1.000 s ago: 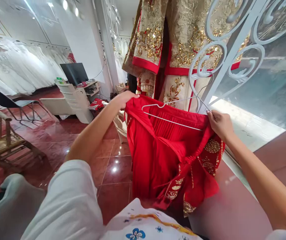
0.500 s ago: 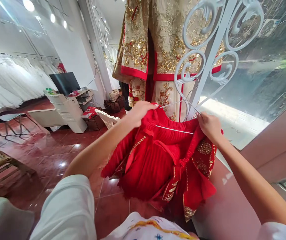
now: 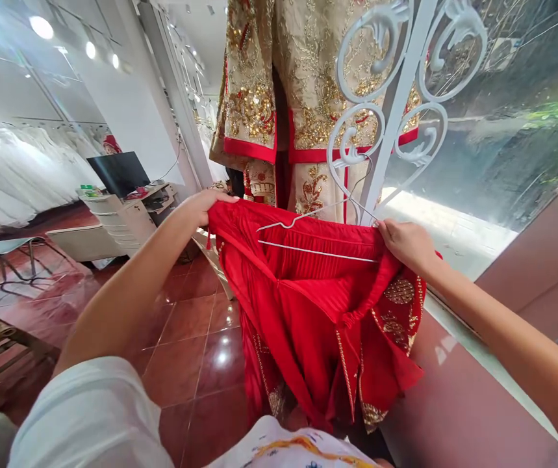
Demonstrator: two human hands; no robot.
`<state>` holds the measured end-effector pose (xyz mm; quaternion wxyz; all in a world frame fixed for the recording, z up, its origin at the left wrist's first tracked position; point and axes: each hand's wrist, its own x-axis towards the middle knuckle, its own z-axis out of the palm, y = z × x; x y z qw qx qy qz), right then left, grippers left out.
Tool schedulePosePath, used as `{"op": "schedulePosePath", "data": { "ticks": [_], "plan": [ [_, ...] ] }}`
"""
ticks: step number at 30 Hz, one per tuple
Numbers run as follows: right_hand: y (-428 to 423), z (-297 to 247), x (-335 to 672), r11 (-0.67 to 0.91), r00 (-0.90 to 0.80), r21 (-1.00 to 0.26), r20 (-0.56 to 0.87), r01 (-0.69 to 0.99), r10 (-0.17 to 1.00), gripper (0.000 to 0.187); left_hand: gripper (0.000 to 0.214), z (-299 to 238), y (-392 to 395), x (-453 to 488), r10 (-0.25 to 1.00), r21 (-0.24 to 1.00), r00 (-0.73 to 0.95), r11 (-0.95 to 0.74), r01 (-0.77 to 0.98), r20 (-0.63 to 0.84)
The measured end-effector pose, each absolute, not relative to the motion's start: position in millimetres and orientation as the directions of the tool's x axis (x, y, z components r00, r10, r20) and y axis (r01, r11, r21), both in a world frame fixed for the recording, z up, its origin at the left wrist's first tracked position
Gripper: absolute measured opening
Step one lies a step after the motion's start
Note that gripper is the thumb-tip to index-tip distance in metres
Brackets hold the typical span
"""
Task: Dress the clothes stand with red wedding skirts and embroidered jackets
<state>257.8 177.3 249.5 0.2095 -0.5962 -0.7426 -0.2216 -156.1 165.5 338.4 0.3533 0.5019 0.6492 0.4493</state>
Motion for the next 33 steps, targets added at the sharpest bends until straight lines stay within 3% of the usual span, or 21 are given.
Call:
{"op": "schedulePosePath", "data": {
  "ticks": [3,7,11,13,16,18,21,23,26,29,33],
  "plan": [
    [171.0,252.3,255.6,0.141,-0.193,0.134,0.58,0.981,0.792,0.045,0.013,359.1,157.3,-132.8,0.963,0.967,-0.267,0.09,0.236,-0.025],
    [161.8,250.9,248.9,0.124,-0.158,0.098,0.612,0.987,0.775,0.047,0.024,365.3,123.2,-64.6,0.924,0.92,-0.193,-0.27,0.285,0.331],
    [164.8,242.8,246.1,0.217,-0.123,-0.063,0.656,0.974,0.745,0.052,0.03,323.0,95.9,6.3,0.77,0.621,-0.042,-0.479,0.621,0.637],
    [170.1,239.0,248.0,0.301,-0.115,-0.169,0.67,0.938,0.734,0.055,0.028,294.8,90.8,20.5,0.789,0.486,0.088,-0.457,0.745,0.608],
    [177.7,235.9,250.5,0.408,-0.129,-0.28,0.669,0.869,0.732,0.054,0.032,266.9,89.6,8.2,0.883,0.365,0.257,-0.406,0.838,0.393],
    [180.9,235.5,250.2,0.454,-0.149,-0.319,0.66,0.832,0.736,0.052,0.032,262.1,94.5,-13.0,0.844,0.256,0.259,-0.411,0.875,0.469],
    [183.1,236.5,248.2,0.49,-0.161,-0.356,0.655,0.796,0.738,0.051,0.036,265.1,115.6,-44.1,0.672,0.029,0.283,-0.412,0.911,0.684],
    [183.9,238.7,249.7,0.5,-0.166,-0.375,0.647,0.78,0.744,0.051,0.052,265.2,136.5,-58.1,0.662,-0.066,0.383,-0.45,0.89,0.644],
    [184.1,244.4,261.2,0.561,-0.26,-0.374,0.609,0.738,0.749,0.05,0.057,258.8,166.2,-68.2,0.697,-0.079,0.47,-0.514,0.854,0.542],
    [178.3,247.9,282.2,0.619,-0.349,-0.414,0.56,0.668,0.751,0.038,0.053,248.9,183.6,-67.5,0.694,-0.047,0.464,-0.529,0.847,0.55],
    [153.9,236.7,305.4,0.549,-0.157,-0.332,0.732,0.768,0.663,0.035,0.051,239.7,177.9,-50.3,0.671,0.026,0.379,-0.51,0.86,0.637]
  ]
}}
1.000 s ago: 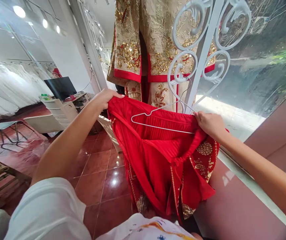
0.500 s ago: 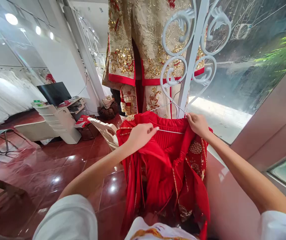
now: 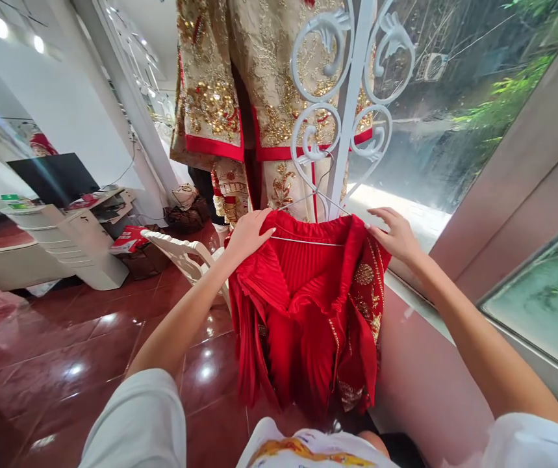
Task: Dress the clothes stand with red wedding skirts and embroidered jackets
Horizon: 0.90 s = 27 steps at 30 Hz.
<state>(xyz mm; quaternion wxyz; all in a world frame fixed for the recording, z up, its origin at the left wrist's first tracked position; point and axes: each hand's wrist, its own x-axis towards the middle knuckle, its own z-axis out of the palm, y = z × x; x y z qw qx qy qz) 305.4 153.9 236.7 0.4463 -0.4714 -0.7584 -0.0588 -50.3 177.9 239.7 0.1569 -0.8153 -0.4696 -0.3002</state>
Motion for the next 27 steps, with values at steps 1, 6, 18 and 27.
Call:
{"op": "schedulePosePath", "data": {
  "ticks": [1,6,18,27],
  "plan": [
    [146.2,231.5,307.9,0.496,-0.084,-0.292,0.791,0.818,0.605,0.033,0.051,239.6,171.1,-43.7,0.652,0.044,0.337,-0.495,0.868,0.679],
    [123.9,213.1,301.5,0.373,-0.044,-0.207,0.824,0.904,0.564,0.03,0.034,252.5,145.6,-23.4,0.538,0.109,0.178,-0.458,0.882,0.824],
    [128.3,189.3,229.4,-0.032,0.143,-0.161,0.748,0.986,0.648,0.061,0.056,199.0,178.8,-18.0,0.669,0.127,0.009,-0.154,0.98,0.743],
    [136.8,231.7,265.4,0.102,0.097,-0.261,0.65,0.96,0.753,0.032,0.024,230.9,148.8,-32.0,0.825,0.328,-0.117,-0.085,0.941,0.552]
  ]
}}
